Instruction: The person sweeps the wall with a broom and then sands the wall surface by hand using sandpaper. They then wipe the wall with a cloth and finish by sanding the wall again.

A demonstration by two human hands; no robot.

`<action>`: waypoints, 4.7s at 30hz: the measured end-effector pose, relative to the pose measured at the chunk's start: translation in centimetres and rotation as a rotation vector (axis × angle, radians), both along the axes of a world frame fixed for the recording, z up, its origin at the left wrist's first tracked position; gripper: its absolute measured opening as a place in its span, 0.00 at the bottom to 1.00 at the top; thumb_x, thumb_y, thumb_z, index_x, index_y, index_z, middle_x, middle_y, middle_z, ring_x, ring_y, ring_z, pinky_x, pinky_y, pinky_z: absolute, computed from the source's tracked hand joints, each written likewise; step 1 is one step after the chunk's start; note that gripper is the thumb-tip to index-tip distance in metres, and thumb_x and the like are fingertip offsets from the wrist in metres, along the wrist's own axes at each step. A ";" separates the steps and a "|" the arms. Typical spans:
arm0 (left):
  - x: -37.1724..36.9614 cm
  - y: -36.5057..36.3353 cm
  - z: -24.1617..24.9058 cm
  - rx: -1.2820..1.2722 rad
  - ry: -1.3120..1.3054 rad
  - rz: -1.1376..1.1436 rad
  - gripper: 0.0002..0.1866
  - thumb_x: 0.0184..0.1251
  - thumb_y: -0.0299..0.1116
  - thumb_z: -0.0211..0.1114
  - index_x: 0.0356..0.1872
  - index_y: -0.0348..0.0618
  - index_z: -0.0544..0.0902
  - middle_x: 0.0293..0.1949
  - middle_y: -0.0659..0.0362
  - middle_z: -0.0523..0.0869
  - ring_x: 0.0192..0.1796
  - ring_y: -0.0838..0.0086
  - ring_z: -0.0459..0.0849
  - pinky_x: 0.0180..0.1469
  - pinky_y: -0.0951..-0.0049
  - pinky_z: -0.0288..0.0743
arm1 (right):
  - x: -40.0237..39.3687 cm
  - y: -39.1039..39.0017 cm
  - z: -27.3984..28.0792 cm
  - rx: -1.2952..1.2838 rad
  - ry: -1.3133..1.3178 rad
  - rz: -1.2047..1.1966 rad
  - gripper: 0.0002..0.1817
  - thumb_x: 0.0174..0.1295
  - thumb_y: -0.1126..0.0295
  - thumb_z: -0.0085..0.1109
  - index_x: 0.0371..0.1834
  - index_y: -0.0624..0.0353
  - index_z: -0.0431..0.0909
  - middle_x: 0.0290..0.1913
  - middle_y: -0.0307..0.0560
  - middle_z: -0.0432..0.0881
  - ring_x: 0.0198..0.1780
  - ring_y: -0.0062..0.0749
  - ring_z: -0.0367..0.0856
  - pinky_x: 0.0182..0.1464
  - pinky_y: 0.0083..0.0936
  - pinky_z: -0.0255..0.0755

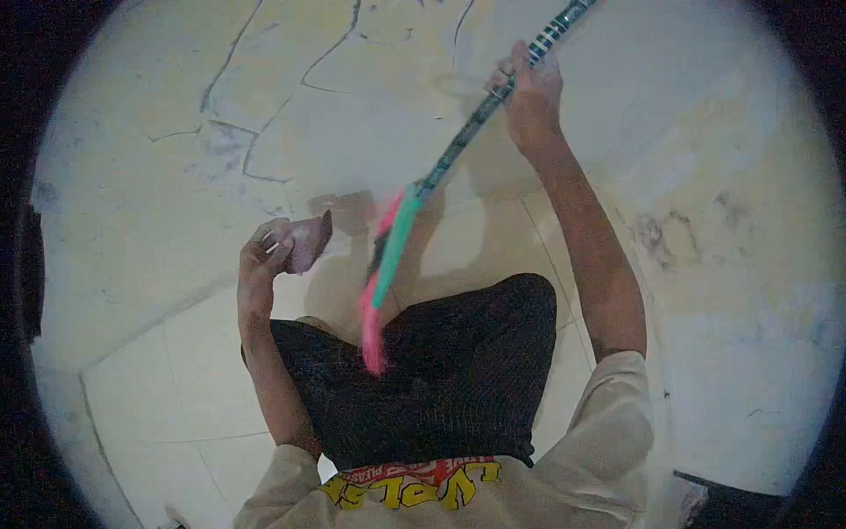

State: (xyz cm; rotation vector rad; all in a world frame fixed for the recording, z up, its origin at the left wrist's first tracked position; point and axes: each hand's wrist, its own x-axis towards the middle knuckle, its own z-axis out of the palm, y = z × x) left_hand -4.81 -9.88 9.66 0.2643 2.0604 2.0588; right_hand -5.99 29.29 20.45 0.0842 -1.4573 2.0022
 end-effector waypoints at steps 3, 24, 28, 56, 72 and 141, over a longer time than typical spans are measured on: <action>-0.5 -0.2 -0.7 0.004 0.005 -0.038 0.18 0.65 0.31 0.65 0.54 0.38 0.77 0.44 0.56 0.83 0.41 0.74 0.82 0.39 0.75 0.79 | 0.6 2.6 -2.7 0.151 0.007 -0.115 0.08 0.72 0.66 0.50 0.40 0.56 0.63 0.28 0.37 0.68 0.26 0.21 0.69 0.32 0.26 0.72; -0.9 -0.6 -0.3 -0.052 -0.002 -0.066 0.15 0.66 0.26 0.63 0.53 0.38 0.78 0.37 0.58 0.83 0.39 0.77 0.82 0.39 0.76 0.79 | 5.1 6.8 -3.7 -0.080 0.014 -0.214 0.05 0.73 0.72 0.46 0.44 0.57 0.61 0.29 0.37 0.67 0.28 0.22 0.68 0.33 0.25 0.71; -0.7 -0.2 -0.2 -0.063 -0.030 -0.040 0.15 0.66 0.26 0.63 0.53 0.38 0.78 0.38 0.58 0.83 0.39 0.77 0.82 0.39 0.76 0.79 | 4.7 9.1 -4.7 0.017 0.059 -0.355 0.06 0.73 0.71 0.47 0.44 0.57 0.61 0.28 0.37 0.68 0.28 0.21 0.68 0.33 0.23 0.71; -0.5 -0.4 -0.5 -0.082 -0.017 -0.029 0.16 0.65 0.25 0.64 0.54 0.37 0.77 0.41 0.54 0.83 0.42 0.74 0.82 0.40 0.74 0.80 | 6.3 15.5 -5.8 0.042 0.091 -0.560 0.08 0.72 0.71 0.50 0.47 0.58 0.61 0.28 0.39 0.69 0.26 0.22 0.68 0.32 0.24 0.70; -0.3 0.4 -1.3 -0.211 -0.042 0.063 0.17 0.66 0.30 0.63 0.55 0.40 0.76 0.44 0.52 0.83 0.43 0.70 0.83 0.40 0.71 0.82 | 3.1 22.6 -10.6 0.157 0.079 -0.775 0.25 0.71 0.70 0.52 0.60 0.69 0.50 0.29 0.42 0.67 0.29 0.25 0.64 0.32 0.31 0.67; -0.9 -1.3 -2.2 -0.310 -0.062 0.181 0.17 0.64 0.27 0.65 0.54 0.40 0.77 0.41 0.55 0.84 0.42 0.74 0.82 0.40 0.74 0.78 | 2.8 26.4 -16.3 0.167 0.067 -0.738 0.07 0.73 0.70 0.48 0.44 0.58 0.61 0.28 0.37 0.67 0.29 0.21 0.68 0.32 0.23 0.68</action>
